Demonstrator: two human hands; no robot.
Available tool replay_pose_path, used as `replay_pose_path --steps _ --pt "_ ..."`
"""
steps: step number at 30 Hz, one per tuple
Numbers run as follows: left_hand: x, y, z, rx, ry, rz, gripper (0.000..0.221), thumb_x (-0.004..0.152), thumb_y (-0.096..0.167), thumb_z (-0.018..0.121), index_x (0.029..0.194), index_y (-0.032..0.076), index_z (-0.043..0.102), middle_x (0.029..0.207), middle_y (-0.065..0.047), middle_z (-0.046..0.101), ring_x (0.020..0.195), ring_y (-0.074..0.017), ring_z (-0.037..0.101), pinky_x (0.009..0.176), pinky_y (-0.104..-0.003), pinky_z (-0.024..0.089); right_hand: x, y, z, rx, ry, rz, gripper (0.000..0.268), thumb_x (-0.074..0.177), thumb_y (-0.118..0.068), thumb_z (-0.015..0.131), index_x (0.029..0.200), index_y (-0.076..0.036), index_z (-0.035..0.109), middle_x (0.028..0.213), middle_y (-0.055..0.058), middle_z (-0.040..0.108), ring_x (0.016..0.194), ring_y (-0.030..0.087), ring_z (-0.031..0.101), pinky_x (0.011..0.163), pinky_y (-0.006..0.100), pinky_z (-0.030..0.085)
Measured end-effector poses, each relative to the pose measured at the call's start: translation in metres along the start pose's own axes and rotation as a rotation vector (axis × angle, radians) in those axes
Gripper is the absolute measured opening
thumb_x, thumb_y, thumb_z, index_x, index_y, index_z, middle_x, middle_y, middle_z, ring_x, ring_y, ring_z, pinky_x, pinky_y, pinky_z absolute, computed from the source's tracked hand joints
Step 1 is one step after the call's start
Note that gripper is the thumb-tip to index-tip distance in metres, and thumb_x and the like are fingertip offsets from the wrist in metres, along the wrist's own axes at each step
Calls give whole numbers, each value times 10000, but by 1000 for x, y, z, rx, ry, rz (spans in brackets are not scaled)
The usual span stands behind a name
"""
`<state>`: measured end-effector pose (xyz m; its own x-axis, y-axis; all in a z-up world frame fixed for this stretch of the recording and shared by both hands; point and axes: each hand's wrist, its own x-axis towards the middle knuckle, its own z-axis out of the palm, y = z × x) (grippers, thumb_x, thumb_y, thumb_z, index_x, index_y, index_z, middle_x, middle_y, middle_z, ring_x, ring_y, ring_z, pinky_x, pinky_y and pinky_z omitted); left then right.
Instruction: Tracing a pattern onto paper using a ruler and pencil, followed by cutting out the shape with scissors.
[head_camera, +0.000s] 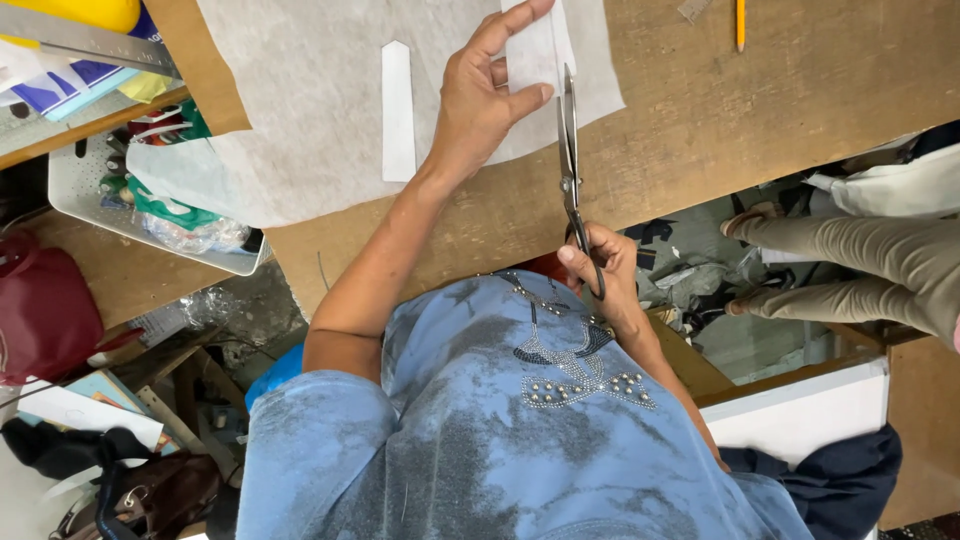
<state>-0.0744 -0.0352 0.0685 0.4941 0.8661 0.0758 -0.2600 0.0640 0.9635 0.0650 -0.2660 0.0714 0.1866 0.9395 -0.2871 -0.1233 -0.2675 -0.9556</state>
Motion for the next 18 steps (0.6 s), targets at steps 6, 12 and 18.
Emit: replay_pose_path --steps 6,12,18 --pt "2 -9 1 -72 0 11 677 1002 -157 849 1551 149 597 1521 4 637 1251 -193 760 1061 -282 677 0 -5 0 14 -68 -46 305 1005 -318 724 829 -98 606 678 15 577 498 92 523 486 220 454" --pt "4 3 2 89 38 9 661 990 -102 875 1526 181 611 1510 13 650 1169 -145 769 944 -230 641 1 -5 1 -8 -62 -74 312 1014 -313 715 806 -113 595 675 -1 560 537 86 511 538 224 440" --pt "-1 4 3 60 7 -7 674 980 -108 882 1539 142 600 1580 0 611 1185 -214 827 1009 -283 714 0 -4 1 -9 -18 -50 328 1002 -272 754 782 -115 569 639 5 556 482 81 496 474 220 431"
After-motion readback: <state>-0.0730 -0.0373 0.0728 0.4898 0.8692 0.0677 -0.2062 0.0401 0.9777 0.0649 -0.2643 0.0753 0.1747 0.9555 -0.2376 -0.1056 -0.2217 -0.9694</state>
